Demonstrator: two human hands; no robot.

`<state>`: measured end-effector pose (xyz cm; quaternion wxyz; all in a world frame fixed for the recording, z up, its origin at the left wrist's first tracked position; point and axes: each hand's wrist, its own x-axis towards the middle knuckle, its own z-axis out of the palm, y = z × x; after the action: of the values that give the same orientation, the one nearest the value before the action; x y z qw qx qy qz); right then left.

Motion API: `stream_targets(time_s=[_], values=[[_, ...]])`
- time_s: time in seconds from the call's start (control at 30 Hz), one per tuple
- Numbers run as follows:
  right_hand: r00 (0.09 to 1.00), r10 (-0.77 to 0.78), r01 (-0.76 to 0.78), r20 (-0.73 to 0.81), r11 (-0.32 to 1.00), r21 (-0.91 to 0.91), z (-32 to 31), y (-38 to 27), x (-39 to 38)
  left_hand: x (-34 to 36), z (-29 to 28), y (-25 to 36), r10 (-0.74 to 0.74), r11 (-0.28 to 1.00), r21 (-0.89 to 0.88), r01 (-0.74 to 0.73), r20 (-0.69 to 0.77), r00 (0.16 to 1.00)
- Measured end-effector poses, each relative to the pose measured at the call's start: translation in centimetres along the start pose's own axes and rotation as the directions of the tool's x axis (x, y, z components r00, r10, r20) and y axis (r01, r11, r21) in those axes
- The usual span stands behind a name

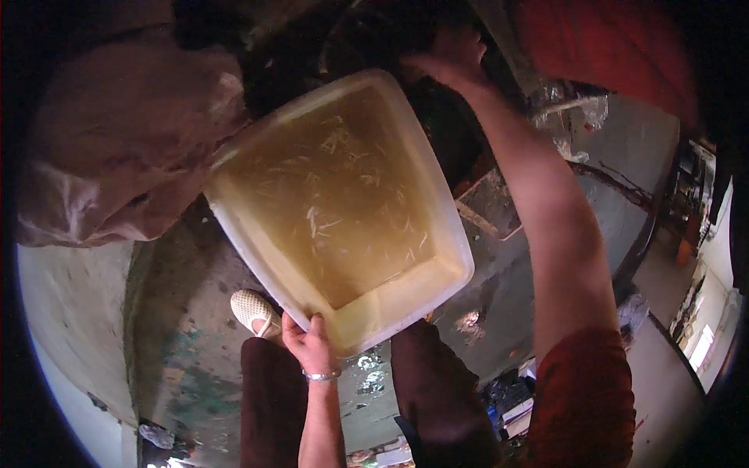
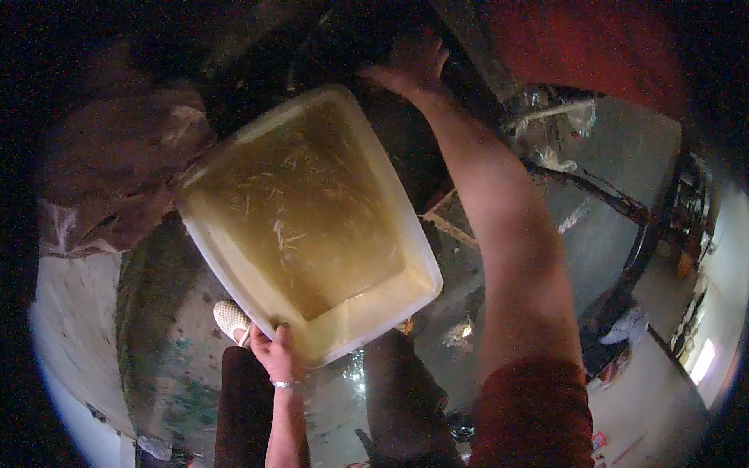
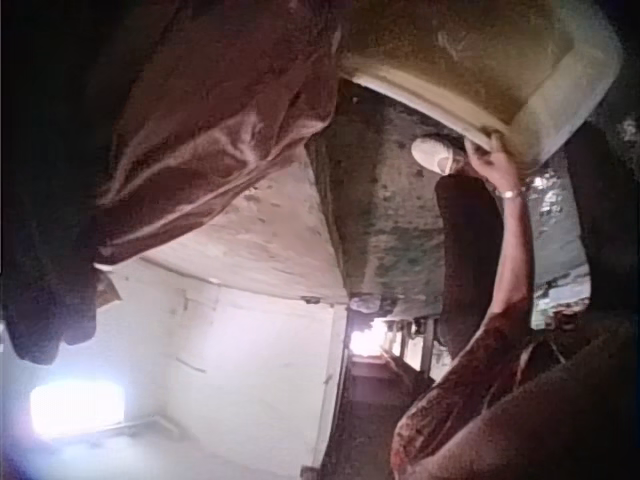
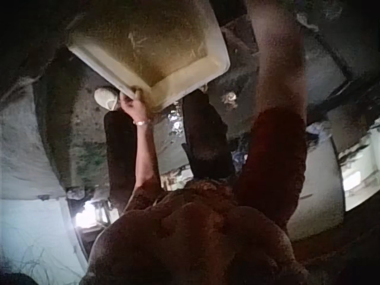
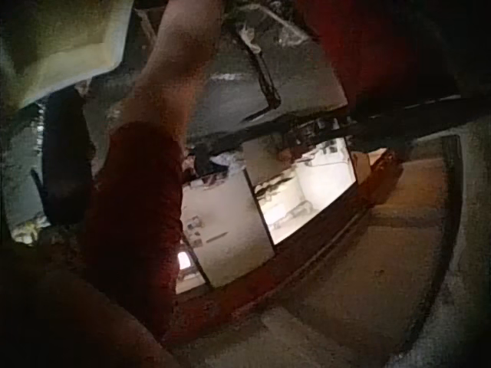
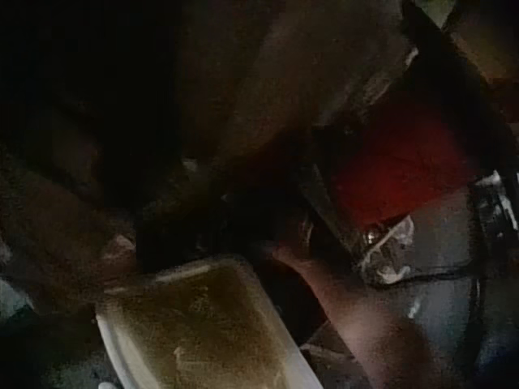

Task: The person carries a plastic tub of water, uses a cloth to wipe out the tub over a drain, and then moves handfuls of bean sprouts from one tub of water to another while sorting through them by hand.

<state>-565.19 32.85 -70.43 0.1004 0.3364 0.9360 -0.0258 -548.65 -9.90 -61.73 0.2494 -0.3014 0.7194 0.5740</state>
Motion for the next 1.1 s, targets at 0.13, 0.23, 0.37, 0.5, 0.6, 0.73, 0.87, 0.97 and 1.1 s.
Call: stream_targets(time_s=[0.13, 0.23, 0.37, 0.5, 0.6, 0.73, 0.87, 0.97, 1.1], values=[[0.989, -0.039, 0.051, -0.14, 0.995, 0.085, -1.9, 4.3, -2.1, -0.1, -1.0, -1.4, -0.04, 0.999, -0.029, 0.038, -0.069, 0.997], [0.924, -0.156, 0.347, -0.35, 0.729, 0.59, -3.8, 8.2, -4.0, -0.4, 0.1, -0.2, -0.014, 0.999, -0.031, 0.013, -0.032, 0.999], [0.995, 0.002, 0.062, -0.102, 0.786, 0.616, -4.2, 12.1, -7.3, -0.3, -1.0, -1.7, 0.014, 0.999, 0.042, -0.012, -0.055, 0.998], [0.999, -0.038, 0.023, 0.022, 0.871, 0.49, -0.6, 23.1, -7.2, -0.5, 0.1, -2.0, 0.031, 0.999, -0.027, -0.032, -0.056, 0.998], [0.91, 0.374, -0.357, 0.177, 0.495, 0.792, -2.3, 26.8, -5.1, -1.0, 0.3, -1.6, 0.063, 0.998, -0.002, -0.064, -0.094, 0.994], [0.802, 0.58, -0.242, 0.144, 0.095, 0.966, -5.1, 29.7, -1.5, -1.0, -1.0, -2.1, 0.037, 0.999, 0.034, -0.035, -0.076, 0.996], [0.739, -0.573, 0.548, -0.354, 0.817, -0.18, -4.8, 37.7, 0.8, -1.0, 0.1, -2.1, 0.022, 1.0, -0.013, -0.024, -0.099, 0.995], [0.803, 0.557, -0.36, 0.211, 0.173, 0.917, -3.3, 39.8, 1.6, -0.9, -0.3, -2.7, -0.002, 1.0, 0.016, 0.004, -0.095, 0.995], [0.851, 0.474, -0.325, 0.228, 0.135, 0.936, -2.7, 38.9, 0.7, -1.3, -0.2, -2.3, 0.009, 0.999, 0.049, -0.001, -0.166, 0.986]])
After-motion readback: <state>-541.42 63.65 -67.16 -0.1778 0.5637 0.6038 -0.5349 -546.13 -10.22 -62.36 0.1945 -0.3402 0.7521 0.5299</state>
